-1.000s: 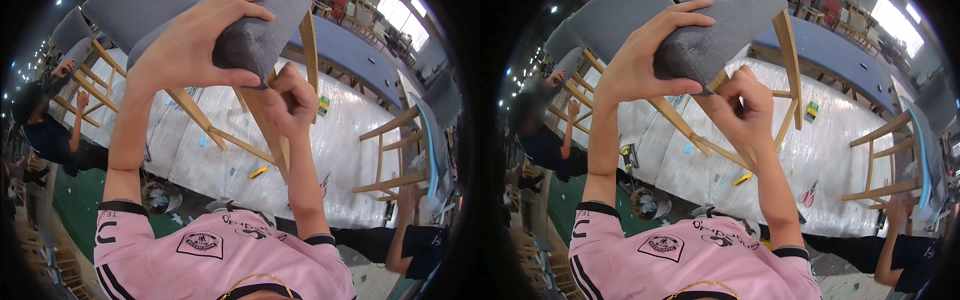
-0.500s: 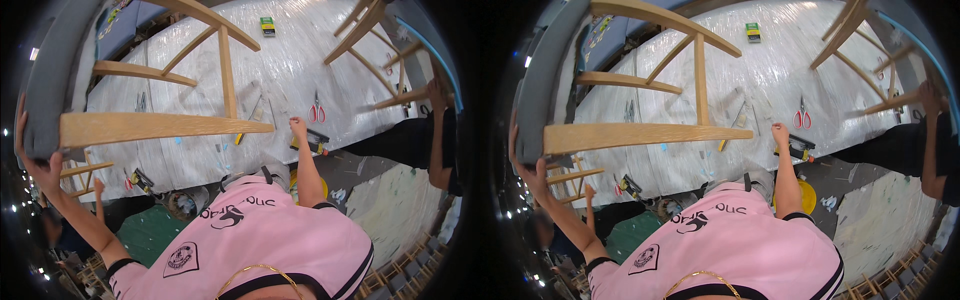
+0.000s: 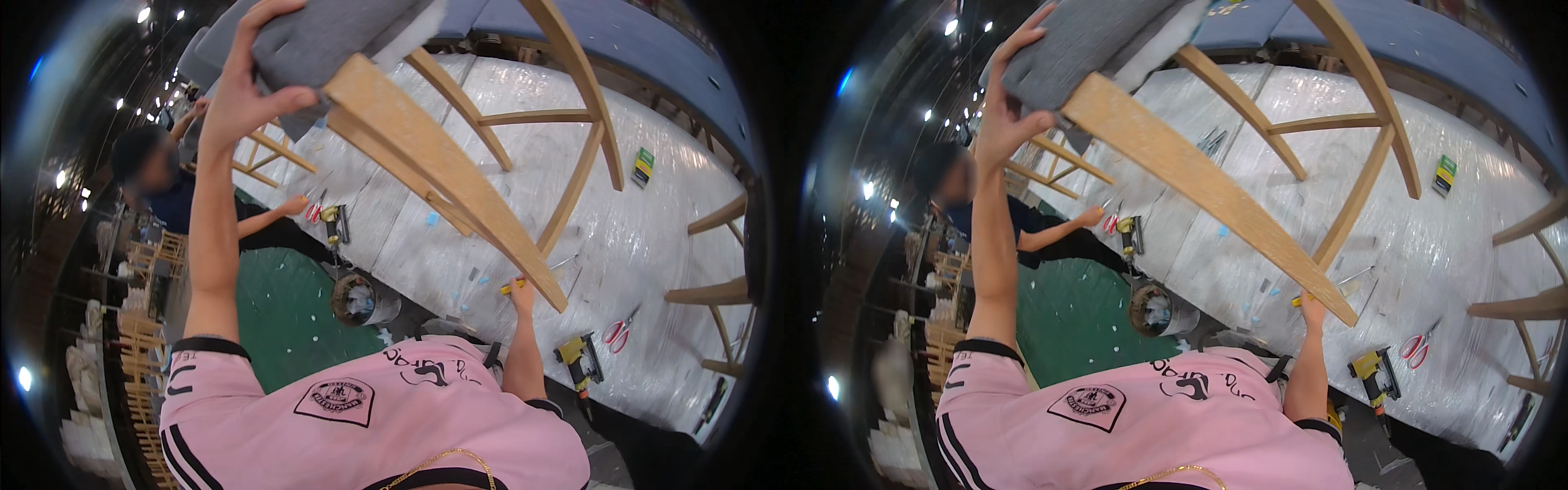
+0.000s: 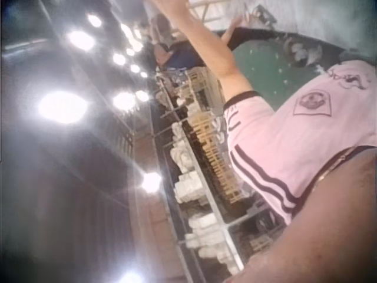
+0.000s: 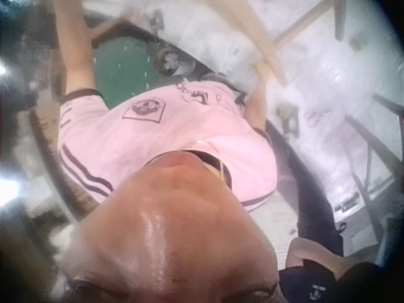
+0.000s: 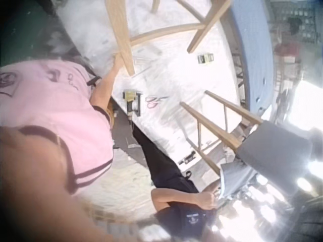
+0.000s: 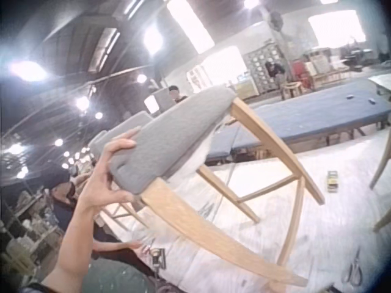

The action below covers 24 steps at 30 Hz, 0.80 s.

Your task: The person staples gray fabric to the underside of a wooden chair seat using a pneumatic staple gun, trims excess fabric with scissors, and tucks edges with a screwdriver. The process is repeated on multiple chairs in a workshop setting.

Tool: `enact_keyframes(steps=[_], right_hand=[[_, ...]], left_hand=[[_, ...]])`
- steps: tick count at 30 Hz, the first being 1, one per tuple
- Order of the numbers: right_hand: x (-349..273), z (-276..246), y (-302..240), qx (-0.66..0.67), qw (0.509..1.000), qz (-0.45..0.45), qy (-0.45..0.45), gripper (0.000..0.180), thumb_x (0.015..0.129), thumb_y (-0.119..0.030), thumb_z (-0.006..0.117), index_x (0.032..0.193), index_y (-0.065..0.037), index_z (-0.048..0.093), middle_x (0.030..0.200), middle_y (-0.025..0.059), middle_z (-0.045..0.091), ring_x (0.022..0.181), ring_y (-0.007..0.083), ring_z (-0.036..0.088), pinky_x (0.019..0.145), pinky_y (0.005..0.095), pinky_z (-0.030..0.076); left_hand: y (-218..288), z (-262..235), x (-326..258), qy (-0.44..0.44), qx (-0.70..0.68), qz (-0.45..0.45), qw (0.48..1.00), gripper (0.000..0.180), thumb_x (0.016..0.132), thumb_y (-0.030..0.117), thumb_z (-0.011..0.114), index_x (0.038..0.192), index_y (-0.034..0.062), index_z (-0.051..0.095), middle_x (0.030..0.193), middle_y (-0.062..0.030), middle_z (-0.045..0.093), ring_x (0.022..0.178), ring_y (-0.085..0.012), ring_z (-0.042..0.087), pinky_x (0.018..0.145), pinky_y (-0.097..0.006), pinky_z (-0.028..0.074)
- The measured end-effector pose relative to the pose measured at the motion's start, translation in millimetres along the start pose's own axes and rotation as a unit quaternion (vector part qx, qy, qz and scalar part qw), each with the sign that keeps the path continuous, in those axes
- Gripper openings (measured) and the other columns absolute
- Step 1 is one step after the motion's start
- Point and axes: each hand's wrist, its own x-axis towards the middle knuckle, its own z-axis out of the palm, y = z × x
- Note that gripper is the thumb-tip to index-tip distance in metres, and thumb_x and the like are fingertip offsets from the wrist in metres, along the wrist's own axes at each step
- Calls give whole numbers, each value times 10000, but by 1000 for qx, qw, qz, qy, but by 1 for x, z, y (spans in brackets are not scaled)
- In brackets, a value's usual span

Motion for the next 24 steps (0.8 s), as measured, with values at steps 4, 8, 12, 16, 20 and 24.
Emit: enact_keyframes(steps=[4,8,12,16,20,24], right_hand=[[-55,-36,-15,245,965,75,59,557,904,-102,684,1420,-52,482,1117,160,643,834,260,680,760,389,561],[-135,-123,-82,416,889,162,103,768,951,-43,632,1617,-109,254,1136,121,592,783,162,599,673,275,517],[-175,-183,-90,393,903,113,134,703,990,-75,596,1613,-139,275,1108,88,575,702,99,530,589,241,460],[-175,-213,-231,369,920,23,129,591,1016,-136,607,1561,-73,388,1112,68,588,673,69,513,543,229,442],[-166,-218,-374,306,944,-118,-27,551,972,-196,702,1443,33,532,1047,89,661,765,88,591,626,238,484],[-163,-209,-423,170,955,-240,-30,554,927,-236,762,1368,57,598,1010,123,693,848,143,639,744,262,498]], left_hand=[[1,-23,-25,-26,60,-69,995,1000,669,461,953,1461,75,478,1580,-215,411,1476,-337,374,1202,-465,274],[-9,-17,-32,-26,89,-39,995,1007,679,454,946,1475,70,466,1585,-194,411,1486,-320,362,1214,-457,253],[-6,-16,-22,-22,91,-3,996,961,697,405,939,1470,73,474,1584,-179,418,1488,-314,366,1220,-461,249],[-8,-11,-23,-13,70,6,997,931,709,366,935,1467,78,478,1589,-177,414,1494,-313,360,1225,-462,244],[-2,-17,-27,-10,65,12,998,901,726,356,929,1456,80,480,1550,-156,440,1456,-295,393,1201,-436,284],[6,-12,-25,1,44,15,999,860,747,345,920,1443,88,485,1477,-124,480,1385,-275,444,1164,-406,329]])
